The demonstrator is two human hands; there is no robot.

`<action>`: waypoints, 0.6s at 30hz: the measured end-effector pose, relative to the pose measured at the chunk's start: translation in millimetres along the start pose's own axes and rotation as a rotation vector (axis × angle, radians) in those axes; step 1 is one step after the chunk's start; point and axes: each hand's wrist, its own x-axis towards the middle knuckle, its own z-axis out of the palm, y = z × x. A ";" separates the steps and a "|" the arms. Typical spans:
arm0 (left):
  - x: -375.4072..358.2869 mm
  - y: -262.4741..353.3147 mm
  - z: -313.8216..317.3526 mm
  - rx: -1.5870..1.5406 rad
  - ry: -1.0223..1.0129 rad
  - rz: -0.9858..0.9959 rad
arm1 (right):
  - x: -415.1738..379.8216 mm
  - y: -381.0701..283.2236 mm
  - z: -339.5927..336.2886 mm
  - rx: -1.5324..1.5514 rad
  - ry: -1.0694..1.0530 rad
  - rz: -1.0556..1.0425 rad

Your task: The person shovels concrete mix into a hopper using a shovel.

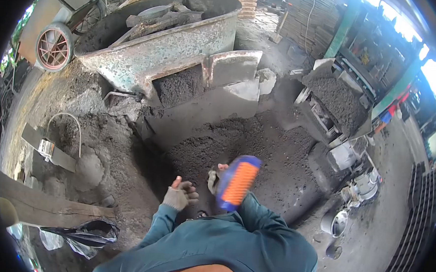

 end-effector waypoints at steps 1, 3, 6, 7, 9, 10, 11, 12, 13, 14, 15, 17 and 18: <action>14.0 -5.2 8.0 -0.068 0.001 -0.191 | 2.0 -12.5 -32.2 0.056 0.005 0.063; 50.4 -24.1 13.6 -0.252 0.021 -0.467 | -28.1 28.1 14.0 -0.130 -0.175 0.275; 139.8 -68.0 0.4 -0.420 0.195 -0.265 | -77.9 -0.8 -40.4 -0.512 -0.043 -0.202; 155.0 -73.7 0.4 -0.471 0.241 -0.231 | -114.8 5.1 -19.8 -0.514 -0.009 -0.438; 165.5 -77.6 -2.7 -0.535 0.304 -0.281 | -188.0 9.3 17.7 -0.559 0.066 -0.880; 169.8 -81.2 -4.1 -0.547 0.333 -0.305 | -222.1 10.3 37.3 -0.602 0.110 -1.092; 169.5 -86.7 -4.2 -0.517 0.354 -0.327 | -253.0 14.2 54.4 -0.641 0.171 -1.284; 173.7 -99.9 -1.6 -0.475 0.378 -0.335 | -276.2 18.3 71.4 -0.695 0.253 -1.480; 177.8 -113.1 1.3 -0.434 0.402 -0.345 | -299.7 22.5 86.3 -0.745 0.346 -1.675; 182.8 -127.5 2.0 -0.386 0.427 -0.336 | -317.2 24.2 85.2 -0.847 0.440 -1.713; 189.6 -133.3 9.8 -0.308 0.443 -0.342 | -332.8 26.2 80.9 -0.949 0.538 -1.737; 205.4 -140.0 27.5 -0.128 0.463 -0.374 | -364.5 38.4 85.3 -1.492 0.981 -1.710; 214.3 -142.2 35.7 -0.032 0.469 -0.396 | -377.2 44.5 81.1 -1.387 0.997 -1.614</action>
